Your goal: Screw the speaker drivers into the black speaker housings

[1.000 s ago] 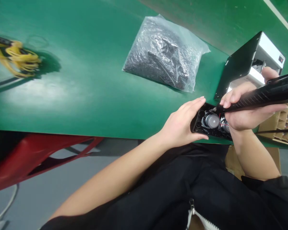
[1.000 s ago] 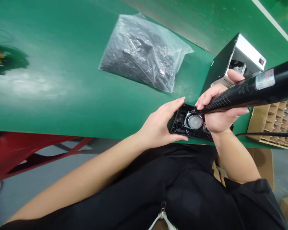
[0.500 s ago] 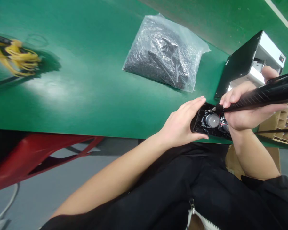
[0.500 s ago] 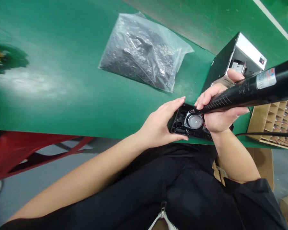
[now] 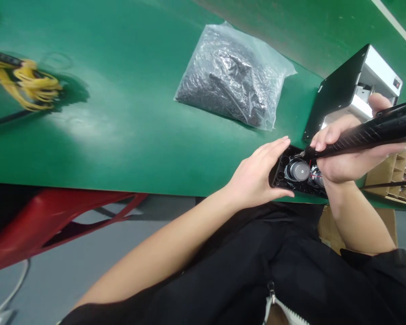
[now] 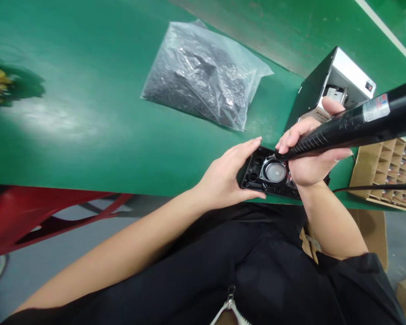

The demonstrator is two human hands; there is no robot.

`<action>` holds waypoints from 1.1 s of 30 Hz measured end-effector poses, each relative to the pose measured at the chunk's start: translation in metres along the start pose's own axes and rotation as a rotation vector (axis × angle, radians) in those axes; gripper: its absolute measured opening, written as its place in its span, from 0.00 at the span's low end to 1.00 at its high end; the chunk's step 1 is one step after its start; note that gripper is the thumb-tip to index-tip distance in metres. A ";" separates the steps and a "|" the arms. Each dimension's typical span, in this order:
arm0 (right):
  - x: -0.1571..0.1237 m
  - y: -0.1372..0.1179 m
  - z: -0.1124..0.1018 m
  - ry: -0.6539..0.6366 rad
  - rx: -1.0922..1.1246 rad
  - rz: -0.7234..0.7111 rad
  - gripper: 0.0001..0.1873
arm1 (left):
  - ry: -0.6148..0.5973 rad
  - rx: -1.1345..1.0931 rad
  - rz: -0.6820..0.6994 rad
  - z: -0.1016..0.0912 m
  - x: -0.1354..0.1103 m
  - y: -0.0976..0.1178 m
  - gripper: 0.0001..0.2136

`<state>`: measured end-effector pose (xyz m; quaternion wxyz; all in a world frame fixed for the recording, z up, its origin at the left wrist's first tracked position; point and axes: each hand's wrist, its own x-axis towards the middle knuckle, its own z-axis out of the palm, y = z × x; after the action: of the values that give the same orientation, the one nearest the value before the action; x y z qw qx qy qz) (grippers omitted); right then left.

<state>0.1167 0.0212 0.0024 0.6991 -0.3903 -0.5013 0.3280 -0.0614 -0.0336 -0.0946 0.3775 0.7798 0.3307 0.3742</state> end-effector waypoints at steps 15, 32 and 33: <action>-0.001 0.000 -0.005 0.003 0.005 -0.026 0.44 | -0.001 -0.005 0.002 0.000 0.000 0.000 0.62; 0.000 -0.004 -0.003 0.033 -0.006 -0.005 0.44 | 0.010 -0.008 0.018 0.000 0.000 -0.001 0.61; 0.000 -0.004 -0.003 0.029 -0.003 -0.007 0.44 | 0.015 -0.009 0.025 0.000 0.000 -0.001 0.61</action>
<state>0.1200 0.0186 0.0057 0.7069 -0.3940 -0.4931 0.3192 -0.0613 -0.0330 -0.0957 0.3736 0.7794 0.3222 0.3862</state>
